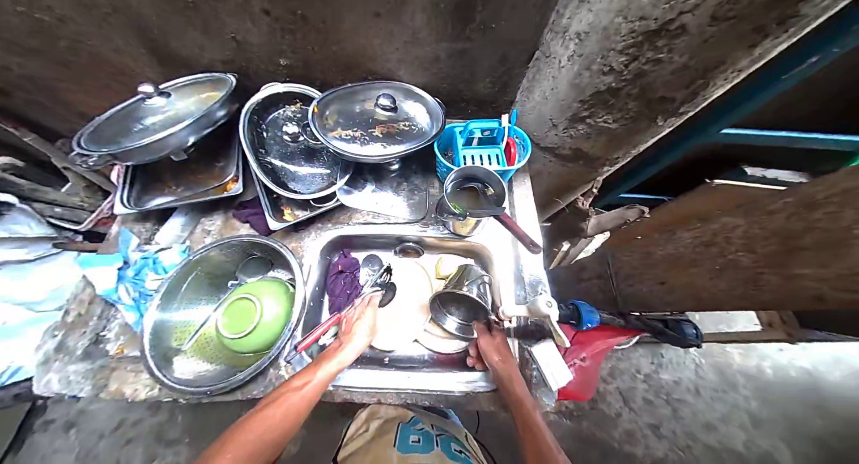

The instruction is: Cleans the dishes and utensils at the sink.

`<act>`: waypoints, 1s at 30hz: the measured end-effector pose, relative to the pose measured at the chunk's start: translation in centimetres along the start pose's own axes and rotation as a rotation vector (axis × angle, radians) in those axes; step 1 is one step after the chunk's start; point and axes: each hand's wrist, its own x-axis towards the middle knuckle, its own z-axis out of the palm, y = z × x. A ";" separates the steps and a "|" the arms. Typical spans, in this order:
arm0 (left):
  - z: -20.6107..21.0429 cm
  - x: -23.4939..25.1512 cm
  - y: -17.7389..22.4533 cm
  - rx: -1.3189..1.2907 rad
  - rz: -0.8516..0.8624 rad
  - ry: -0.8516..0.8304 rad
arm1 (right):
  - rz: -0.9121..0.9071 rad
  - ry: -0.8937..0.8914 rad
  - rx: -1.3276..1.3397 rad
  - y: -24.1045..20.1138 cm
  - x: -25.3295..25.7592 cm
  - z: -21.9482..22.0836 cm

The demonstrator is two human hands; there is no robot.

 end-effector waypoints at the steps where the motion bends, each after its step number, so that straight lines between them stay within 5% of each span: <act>1: 0.8 0.5 0.0 0.014 -0.036 -0.027 | 0.019 -0.009 0.050 -0.1 -0.2 0.4; 10: 0.4 0.6 3.7 -0.376 0.127 0.040 | -0.130 -0.166 0.470 -1.4 -1.1 5.2; 16: 0.8 0.4 5.7 -0.714 0.008 -0.010 | -0.036 -0.249 0.702 -0.4 -3.3 3.8; 22: 1.7 0.3 4.2 -0.757 -0.097 -0.063 | 0.051 -0.168 0.765 1.2 -5.0 2.2; 30: 1.4 -1.2 3.6 -1.420 -0.234 -0.219 | -0.034 -0.279 0.572 0.6 -4.7 4.2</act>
